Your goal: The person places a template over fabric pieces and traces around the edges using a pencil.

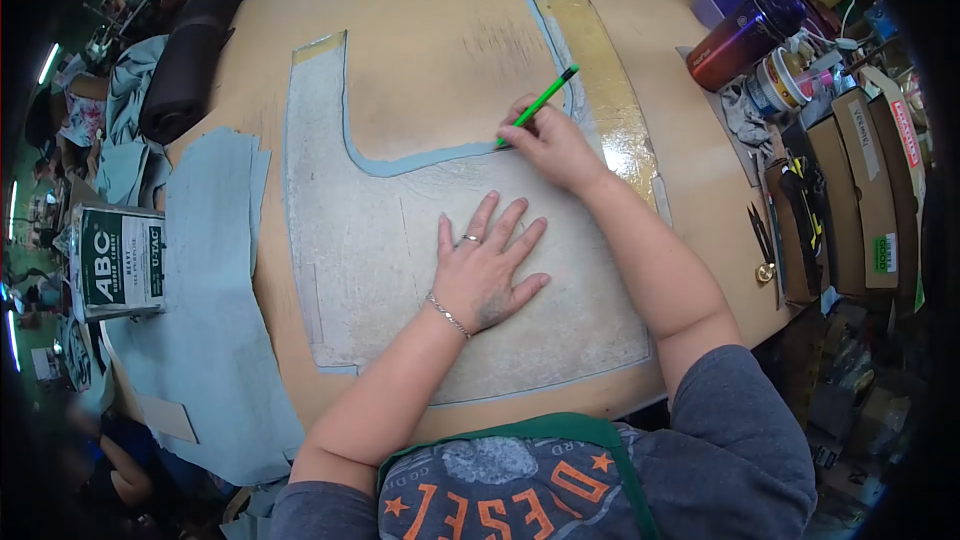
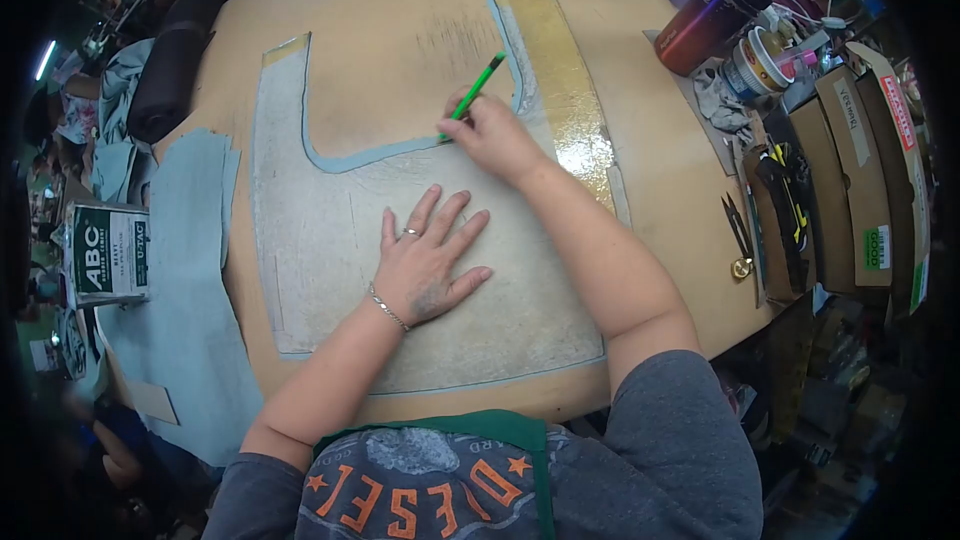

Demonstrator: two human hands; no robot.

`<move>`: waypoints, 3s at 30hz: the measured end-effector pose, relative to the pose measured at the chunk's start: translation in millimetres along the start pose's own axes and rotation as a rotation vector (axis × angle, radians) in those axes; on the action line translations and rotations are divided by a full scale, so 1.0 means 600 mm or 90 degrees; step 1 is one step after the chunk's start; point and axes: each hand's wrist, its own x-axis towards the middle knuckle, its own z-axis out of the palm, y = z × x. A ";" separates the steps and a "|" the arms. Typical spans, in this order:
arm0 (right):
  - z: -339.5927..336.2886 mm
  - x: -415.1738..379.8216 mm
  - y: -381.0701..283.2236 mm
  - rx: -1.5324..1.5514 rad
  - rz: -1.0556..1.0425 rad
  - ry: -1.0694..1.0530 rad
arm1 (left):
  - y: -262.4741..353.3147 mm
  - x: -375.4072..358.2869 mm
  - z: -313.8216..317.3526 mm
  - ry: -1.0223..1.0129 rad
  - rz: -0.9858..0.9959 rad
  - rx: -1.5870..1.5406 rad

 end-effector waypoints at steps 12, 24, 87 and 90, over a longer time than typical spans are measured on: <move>-0.212 0.140 0.046 0.031 0.167 -0.176 | 0.006 0.008 -0.010 -0.026 -0.020 0.023; -0.226 0.370 0.131 0.088 0.141 -0.010 | 0.007 0.025 -0.023 -0.029 -0.030 -0.003; -0.242 -0.008 0.087 -0.193 -0.009 0.325 | -0.003 0.535 -0.052 -0.282 -0.056 0.174; -0.250 0.028 0.083 -0.247 0.005 0.339 | -0.003 0.534 -0.048 -0.266 -0.044 0.180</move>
